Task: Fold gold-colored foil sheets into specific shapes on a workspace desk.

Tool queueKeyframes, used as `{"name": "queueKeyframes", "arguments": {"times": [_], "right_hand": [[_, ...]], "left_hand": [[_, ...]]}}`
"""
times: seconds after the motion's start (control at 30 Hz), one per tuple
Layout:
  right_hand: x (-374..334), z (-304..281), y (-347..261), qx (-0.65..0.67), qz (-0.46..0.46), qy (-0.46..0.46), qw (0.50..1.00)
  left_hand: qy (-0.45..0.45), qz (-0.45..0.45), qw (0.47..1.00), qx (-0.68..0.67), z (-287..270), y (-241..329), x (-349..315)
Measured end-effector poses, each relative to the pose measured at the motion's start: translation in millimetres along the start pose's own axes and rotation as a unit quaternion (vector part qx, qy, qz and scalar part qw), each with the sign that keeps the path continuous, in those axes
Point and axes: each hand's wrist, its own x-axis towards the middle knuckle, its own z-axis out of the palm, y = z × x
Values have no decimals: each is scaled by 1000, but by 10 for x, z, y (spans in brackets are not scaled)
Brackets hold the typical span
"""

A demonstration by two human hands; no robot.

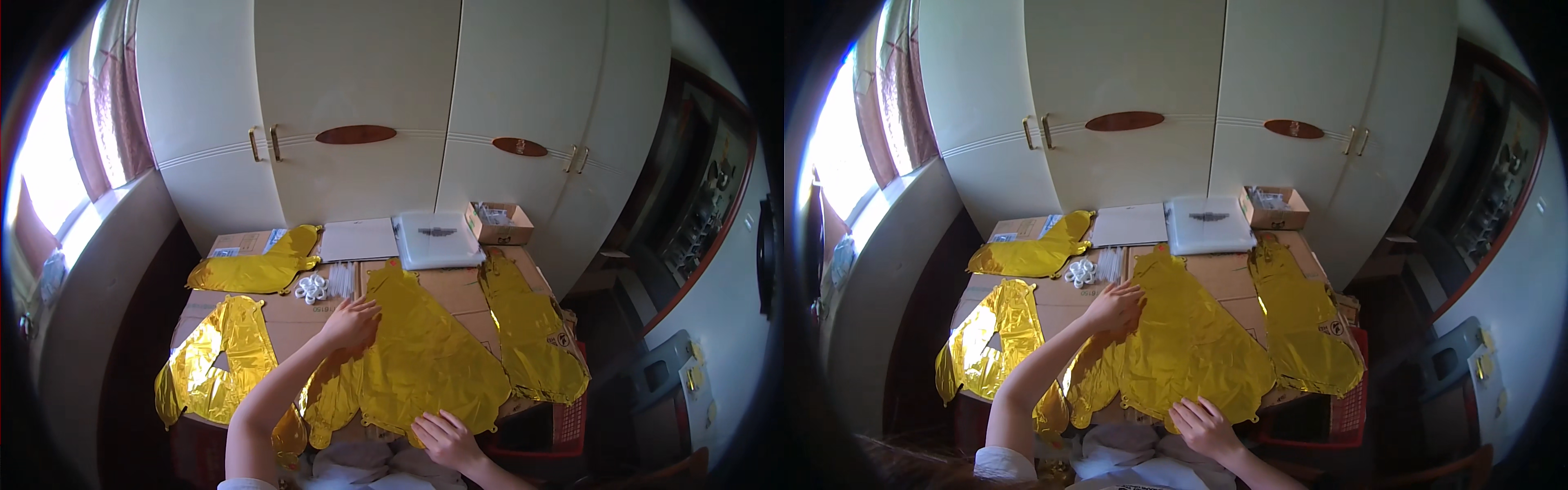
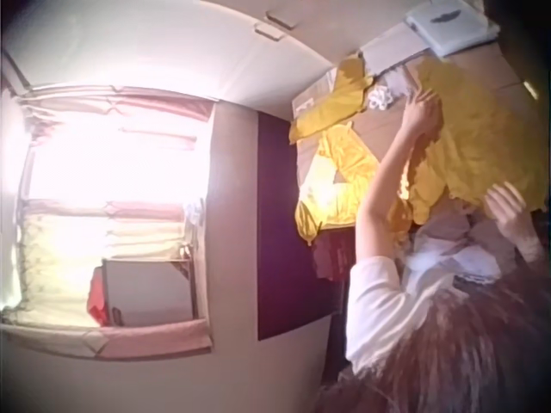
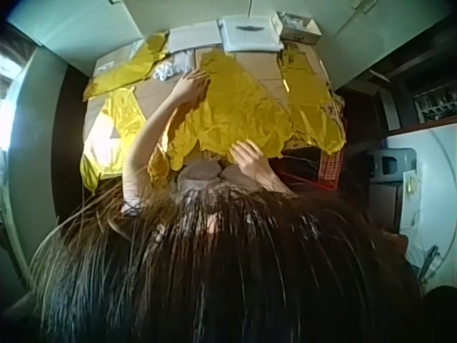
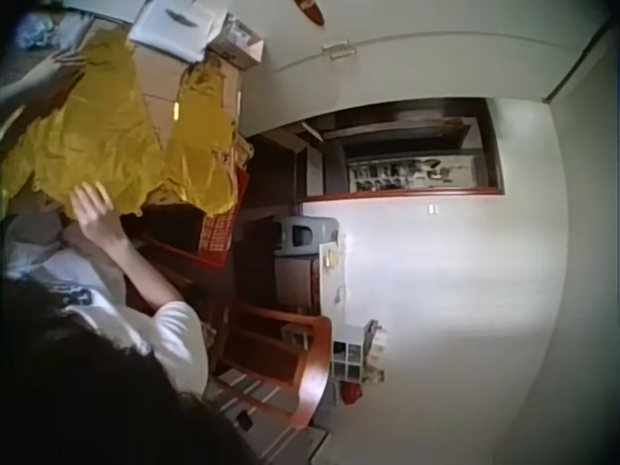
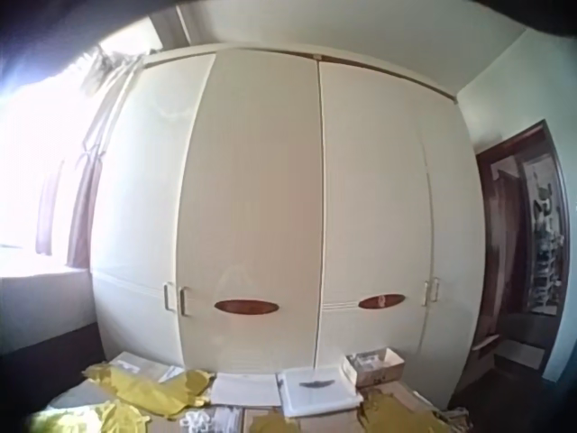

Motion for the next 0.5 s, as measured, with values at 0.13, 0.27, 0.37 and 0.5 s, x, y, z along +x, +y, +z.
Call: {"name": "queueKeyframes", "arguments": {"times": [0.13, 0.27, 0.37, 0.5], "right_hand": [[-7, 12, 9, 11, 11, 1, 1000], [-1, 31, 2, 18, 10, 4, 1000], [13, 13, 0, 21, 10, 2, 1000], [10, 27, -7, 19, 10, 1, 1000]], "left_hand": [[-34, 46, 998, -1, -49, 184, -34], [-43, 67, 997, 6, -9, 209, -95], [-52, 68, 996, 21, -24, 211, -101], [-68, 58, 995, 34, -48, 229, -125]]}}
